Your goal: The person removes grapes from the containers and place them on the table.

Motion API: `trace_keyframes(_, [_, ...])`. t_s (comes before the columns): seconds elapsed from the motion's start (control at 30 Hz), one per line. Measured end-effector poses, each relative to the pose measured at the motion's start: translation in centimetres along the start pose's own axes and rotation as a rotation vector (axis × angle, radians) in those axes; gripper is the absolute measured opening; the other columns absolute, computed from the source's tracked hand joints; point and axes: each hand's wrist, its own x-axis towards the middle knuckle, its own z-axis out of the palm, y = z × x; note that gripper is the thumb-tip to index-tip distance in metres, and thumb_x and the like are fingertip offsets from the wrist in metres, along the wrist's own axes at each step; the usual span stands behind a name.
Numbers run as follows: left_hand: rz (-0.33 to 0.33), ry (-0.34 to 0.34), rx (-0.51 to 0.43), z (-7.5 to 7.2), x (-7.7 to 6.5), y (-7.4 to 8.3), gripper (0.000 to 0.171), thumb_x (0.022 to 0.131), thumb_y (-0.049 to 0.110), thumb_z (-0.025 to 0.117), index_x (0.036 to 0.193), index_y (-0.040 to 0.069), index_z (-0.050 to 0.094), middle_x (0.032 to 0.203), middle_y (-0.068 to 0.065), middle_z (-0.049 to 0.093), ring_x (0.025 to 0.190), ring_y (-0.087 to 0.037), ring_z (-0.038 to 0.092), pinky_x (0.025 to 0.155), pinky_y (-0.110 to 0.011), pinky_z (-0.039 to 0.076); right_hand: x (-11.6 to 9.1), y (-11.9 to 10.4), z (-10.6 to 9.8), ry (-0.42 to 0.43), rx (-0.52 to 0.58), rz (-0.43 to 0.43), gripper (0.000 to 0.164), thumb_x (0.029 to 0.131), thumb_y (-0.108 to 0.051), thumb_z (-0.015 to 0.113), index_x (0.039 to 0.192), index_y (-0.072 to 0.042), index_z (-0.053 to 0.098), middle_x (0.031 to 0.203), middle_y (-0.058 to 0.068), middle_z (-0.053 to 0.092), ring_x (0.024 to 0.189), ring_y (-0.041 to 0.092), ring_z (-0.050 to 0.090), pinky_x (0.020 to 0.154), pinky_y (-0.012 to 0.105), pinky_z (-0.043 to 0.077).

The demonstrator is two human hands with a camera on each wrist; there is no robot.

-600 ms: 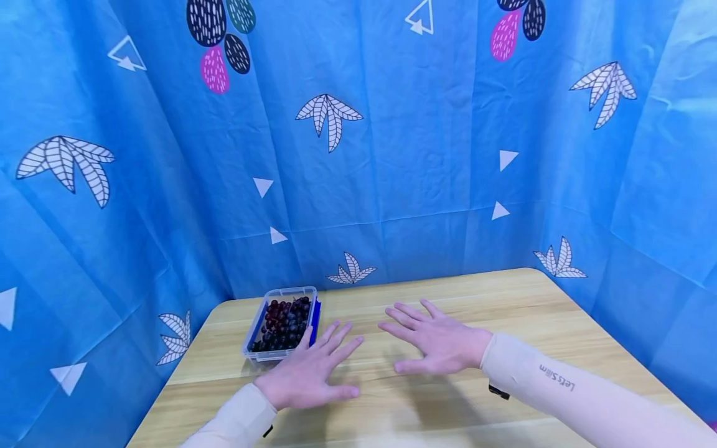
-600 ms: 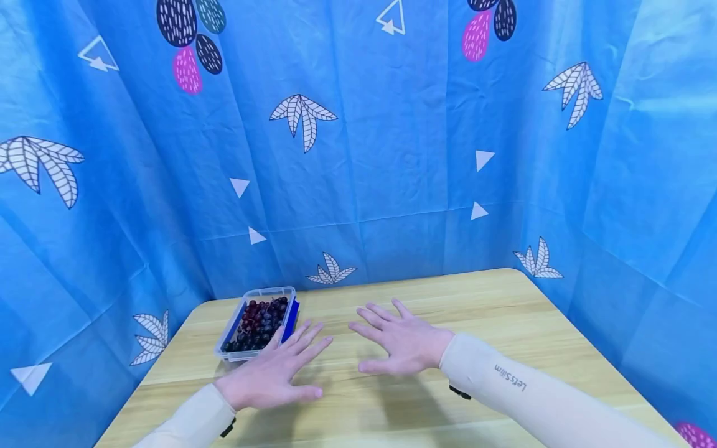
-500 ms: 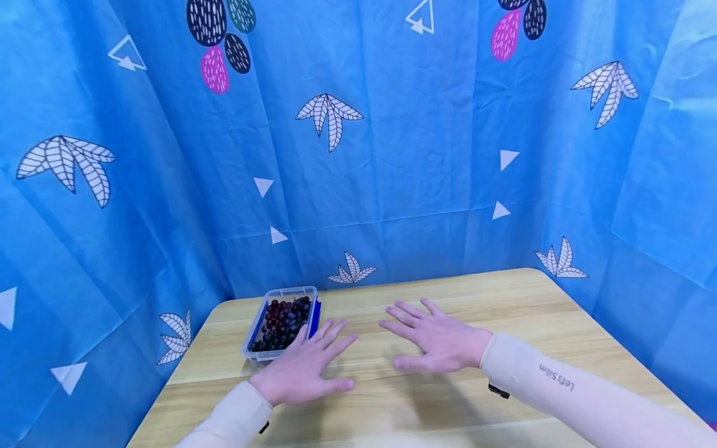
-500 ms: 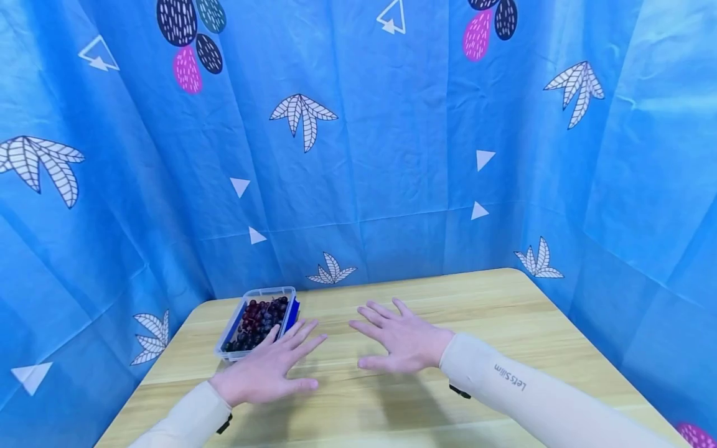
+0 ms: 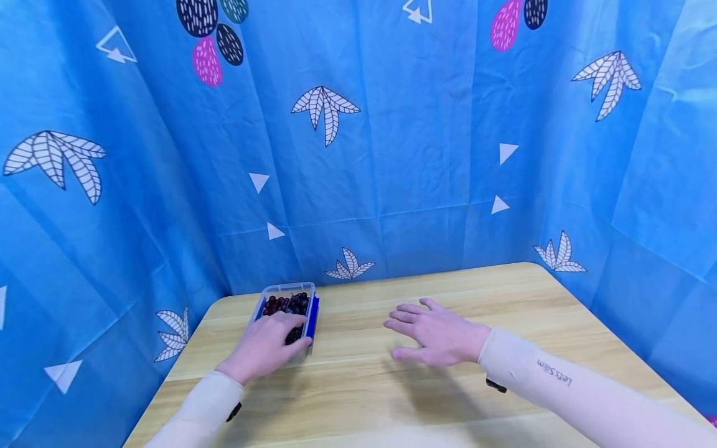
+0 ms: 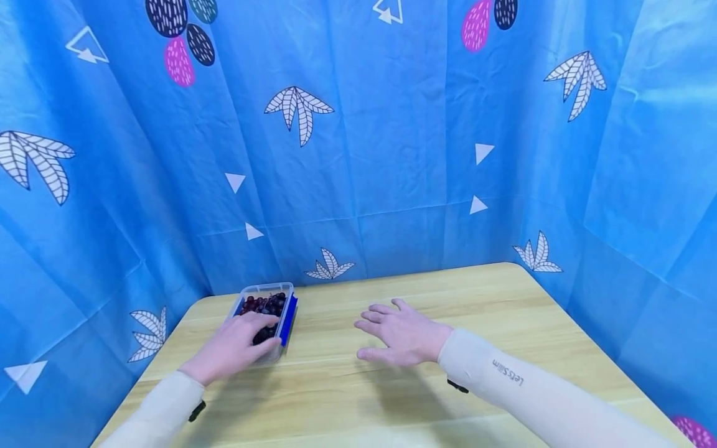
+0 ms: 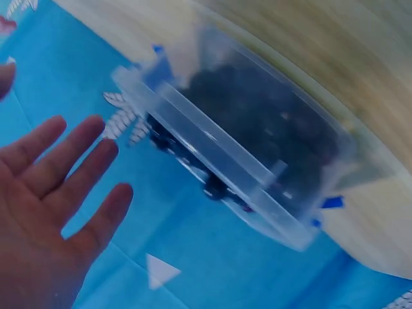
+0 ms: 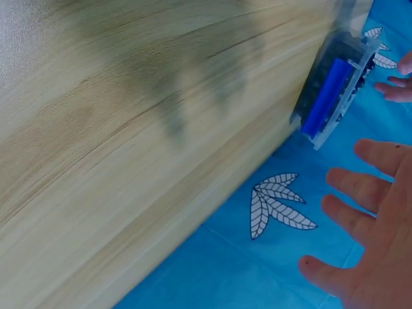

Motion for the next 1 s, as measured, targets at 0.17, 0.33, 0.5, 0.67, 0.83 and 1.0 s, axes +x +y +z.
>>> trace_keyframes(0.17, [-0.113, 0.112, -0.018, 0.0, 0.4, -2.9, 0.040, 0.094, 0.032, 0.067, 0.124, 0.006, 0.069, 0.124, -0.015, 0.069, 0.117, -0.037, 0.064, 0.097, -0.058, 0.051, 0.3, 0.2, -0.3, 0.009, -0.018, -0.005, 0.070, 0.100, -0.068, 0.031, 0.149, -0.022, 0.051, 0.153, 0.004, 0.050, 0.146, 0.026, 0.040, 0.115, 0.064, 0.029])
trace_keyframes(0.33, [-0.253, 0.133, -0.030, 0.3, 0.2, -5.9, 0.038, 0.096, 0.024, 0.059, 0.126, 0.001, 0.066, 0.129, -0.022, 0.065, 0.120, -0.043, 0.059, 0.096, -0.061, 0.049, 0.6, 0.3, -0.3, 0.015, -0.024, -0.022, 0.063, 0.102, -0.062, 0.037, 0.147, -0.020, 0.054, 0.151, 0.006, 0.052, 0.144, 0.027, 0.043, 0.114, 0.066, 0.030])
trace_keyframes(0.5, [-0.350, 0.128, -0.048, 1.2, -0.5, -8.2, 0.041, 0.097, 0.021, 0.055, 0.128, -0.005, 0.061, 0.129, -0.026, 0.061, 0.121, -0.046, 0.055, 0.096, -0.063, 0.047, 0.7, 0.4, -0.4, 0.016, -0.025, -0.010, 0.064, 0.102, -0.063, 0.035, 0.146, -0.021, 0.054, 0.151, 0.005, 0.053, 0.144, 0.027, 0.042, 0.114, 0.065, 0.031])
trace_keyframes(0.67, [-0.455, 0.060, -0.066, 2.1, -1.3, -9.6, 0.049, 0.096, 0.021, 0.055, 0.135, -0.008, 0.054, 0.134, -0.032, 0.055, 0.120, -0.051, 0.055, 0.094, -0.065, 0.048, 0.8, 0.3, -0.1, 0.013, -0.012, -0.018, 0.066, 0.102, -0.064, 0.033, 0.145, -0.021, 0.056, 0.149, 0.005, 0.054, 0.143, 0.027, 0.044, 0.112, 0.063, 0.034])
trace_keyframes(0.83, [-0.472, 0.002, -0.061, 3.0, -1.3, -10.5, 0.049, 0.098, 0.021, 0.052, 0.137, -0.009, 0.052, 0.119, -0.029, 0.065, 0.096, -0.040, 0.066, 0.077, -0.057, 0.054, 1.0, 0.1, 0.1, 0.008, -0.022, -0.018, 0.067, 0.102, -0.065, 0.030, 0.143, -0.020, 0.058, 0.148, 0.003, 0.056, 0.141, 0.025, 0.046, 0.111, 0.060, 0.037])
trace_keyframes(1.0, [-0.439, -0.023, -0.036, 3.6, -1.4, -10.7, 0.043, 0.098, 0.018, 0.051, 0.132, -0.008, 0.055, 0.097, -0.021, 0.070, 0.072, -0.025, 0.063, 0.059, -0.047, 0.052, 1.1, -0.3, 0.5, -0.027, -0.043, -0.022, 0.064, 0.102, -0.065, 0.031, 0.142, -0.023, 0.058, 0.148, 0.002, 0.055, 0.141, 0.024, 0.047, 0.111, 0.058, 0.039])
